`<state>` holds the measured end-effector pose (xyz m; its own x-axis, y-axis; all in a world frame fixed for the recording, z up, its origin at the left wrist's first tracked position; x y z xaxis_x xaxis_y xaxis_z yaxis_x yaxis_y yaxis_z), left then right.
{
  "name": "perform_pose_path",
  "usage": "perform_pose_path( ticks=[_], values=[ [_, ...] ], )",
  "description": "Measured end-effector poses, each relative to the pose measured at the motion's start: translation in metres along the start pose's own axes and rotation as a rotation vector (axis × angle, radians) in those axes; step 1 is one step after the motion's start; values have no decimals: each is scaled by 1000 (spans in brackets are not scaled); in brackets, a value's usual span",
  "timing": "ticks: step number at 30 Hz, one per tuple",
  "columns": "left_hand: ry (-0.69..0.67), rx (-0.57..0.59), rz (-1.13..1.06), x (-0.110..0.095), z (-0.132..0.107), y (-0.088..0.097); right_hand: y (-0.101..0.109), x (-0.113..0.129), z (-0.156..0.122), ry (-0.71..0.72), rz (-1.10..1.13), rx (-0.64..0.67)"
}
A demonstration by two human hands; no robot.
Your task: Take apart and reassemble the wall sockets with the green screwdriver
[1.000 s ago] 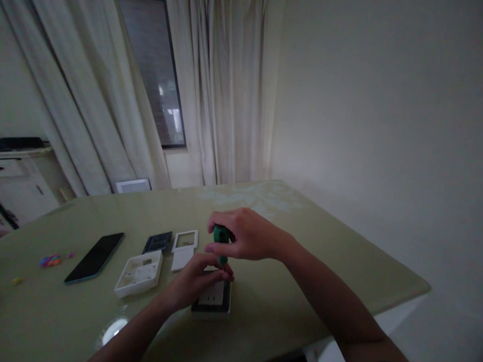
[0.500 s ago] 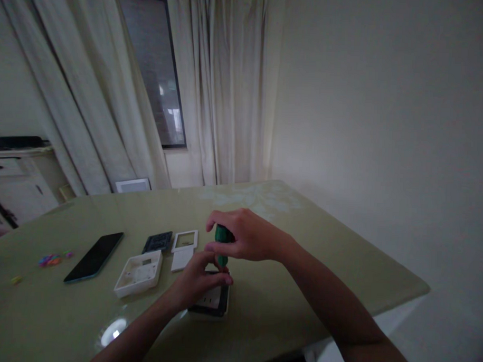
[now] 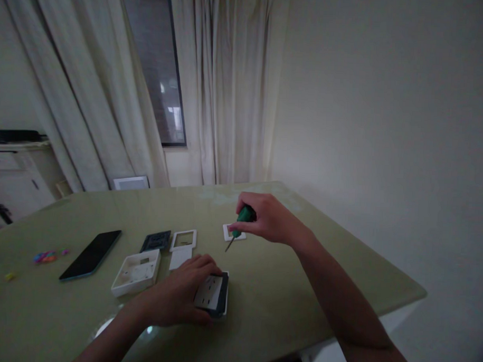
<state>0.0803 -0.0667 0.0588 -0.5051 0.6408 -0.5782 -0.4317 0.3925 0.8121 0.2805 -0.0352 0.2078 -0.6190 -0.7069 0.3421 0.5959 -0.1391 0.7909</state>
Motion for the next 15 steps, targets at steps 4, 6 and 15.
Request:
perform_pose_path(
  ticks=[4,6,15],
  values=[
    [31,-24,7,-1,-1,2,-39,-37,-9,-97,37,68],
    [44,-22,10,0,-1,2,-60,-60,-22,-190,110,73],
    [54,-8,-2,3,4,-3,-127,-92,-60,-202,187,330]
  ],
)
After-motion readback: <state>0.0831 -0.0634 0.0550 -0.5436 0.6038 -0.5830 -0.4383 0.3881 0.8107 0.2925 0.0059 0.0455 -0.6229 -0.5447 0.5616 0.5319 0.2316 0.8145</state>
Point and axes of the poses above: each hand's wrist, its own z-axis towards the middle knuckle, its own y-axis out of the back of the hand, x = y × z, the point moved 6 cm from there along z, towards the middle knuckle, and after that the axes turned 3 degrees about -y, right-handed, at the moved point
